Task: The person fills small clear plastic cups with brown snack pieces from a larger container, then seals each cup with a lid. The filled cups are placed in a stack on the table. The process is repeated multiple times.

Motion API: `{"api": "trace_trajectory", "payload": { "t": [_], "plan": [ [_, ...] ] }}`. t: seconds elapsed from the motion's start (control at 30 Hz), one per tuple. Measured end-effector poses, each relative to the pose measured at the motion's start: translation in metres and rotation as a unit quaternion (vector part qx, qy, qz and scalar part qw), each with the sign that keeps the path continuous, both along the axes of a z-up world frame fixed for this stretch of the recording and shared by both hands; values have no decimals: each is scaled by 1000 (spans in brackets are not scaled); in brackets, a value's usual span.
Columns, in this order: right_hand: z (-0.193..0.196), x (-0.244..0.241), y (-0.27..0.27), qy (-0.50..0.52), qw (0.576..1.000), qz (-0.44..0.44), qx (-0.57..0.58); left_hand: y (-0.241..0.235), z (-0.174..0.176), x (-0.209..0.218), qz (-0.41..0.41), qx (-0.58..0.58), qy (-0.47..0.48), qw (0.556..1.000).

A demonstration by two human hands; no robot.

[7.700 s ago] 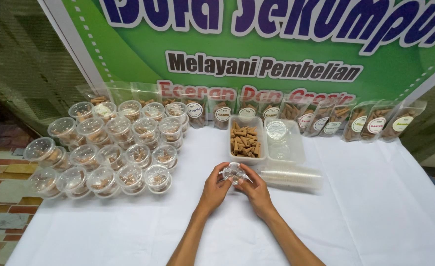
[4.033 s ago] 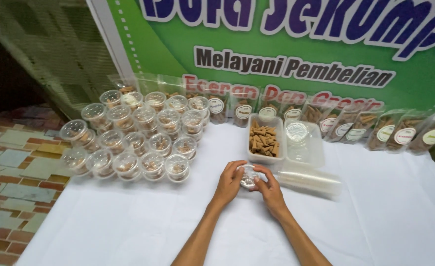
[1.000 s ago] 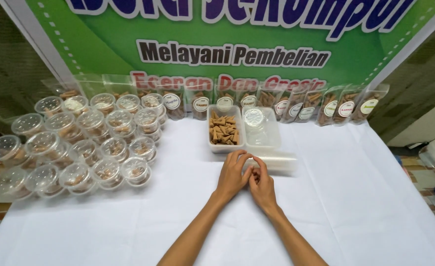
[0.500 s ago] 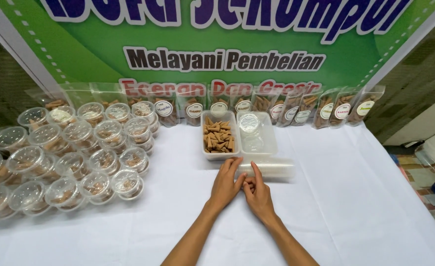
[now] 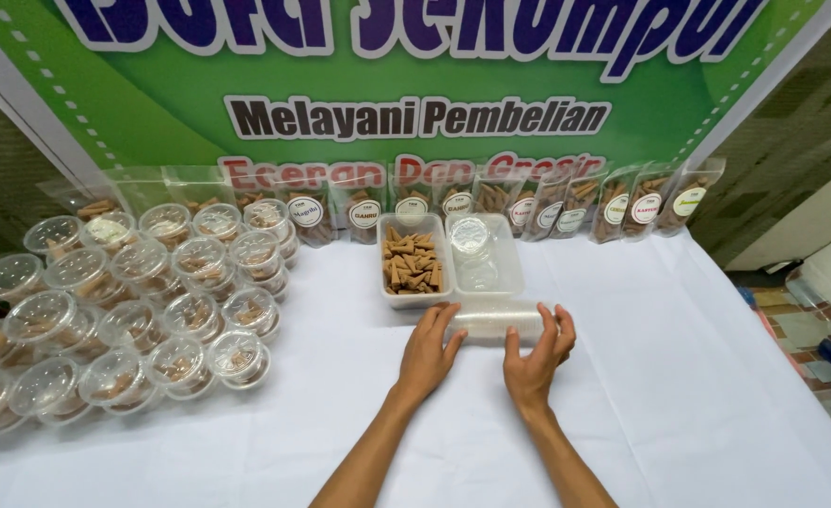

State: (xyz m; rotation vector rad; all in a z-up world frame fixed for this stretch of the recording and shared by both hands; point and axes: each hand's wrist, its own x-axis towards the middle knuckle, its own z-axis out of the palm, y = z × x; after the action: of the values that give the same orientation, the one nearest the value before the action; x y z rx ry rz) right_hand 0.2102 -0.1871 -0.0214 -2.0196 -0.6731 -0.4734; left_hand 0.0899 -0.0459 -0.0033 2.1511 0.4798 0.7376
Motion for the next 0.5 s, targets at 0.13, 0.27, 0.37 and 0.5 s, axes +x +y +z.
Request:
{"api": "trace_trajectory", "payload": {
  "t": [0.13, 0.27, 0.37, 0.5],
  "plan": [
    [8, 5, -2, 89, 996, -14, 14, 0, 0, -1, -3, -4, 4, 1000],
    [8, 3, 1, 141, 988, 39, 39, 0, 5, -6, -3, -22, 10, 1000],
    [11, -3, 4, 161, 984, 65, 36, 5, 6, -12, -5, -41, 7, 999],
    [30, -18, 5, 194, 975, 110, 20, 16, 0, -25, 5, -64, 0, 998]
  ]
}}
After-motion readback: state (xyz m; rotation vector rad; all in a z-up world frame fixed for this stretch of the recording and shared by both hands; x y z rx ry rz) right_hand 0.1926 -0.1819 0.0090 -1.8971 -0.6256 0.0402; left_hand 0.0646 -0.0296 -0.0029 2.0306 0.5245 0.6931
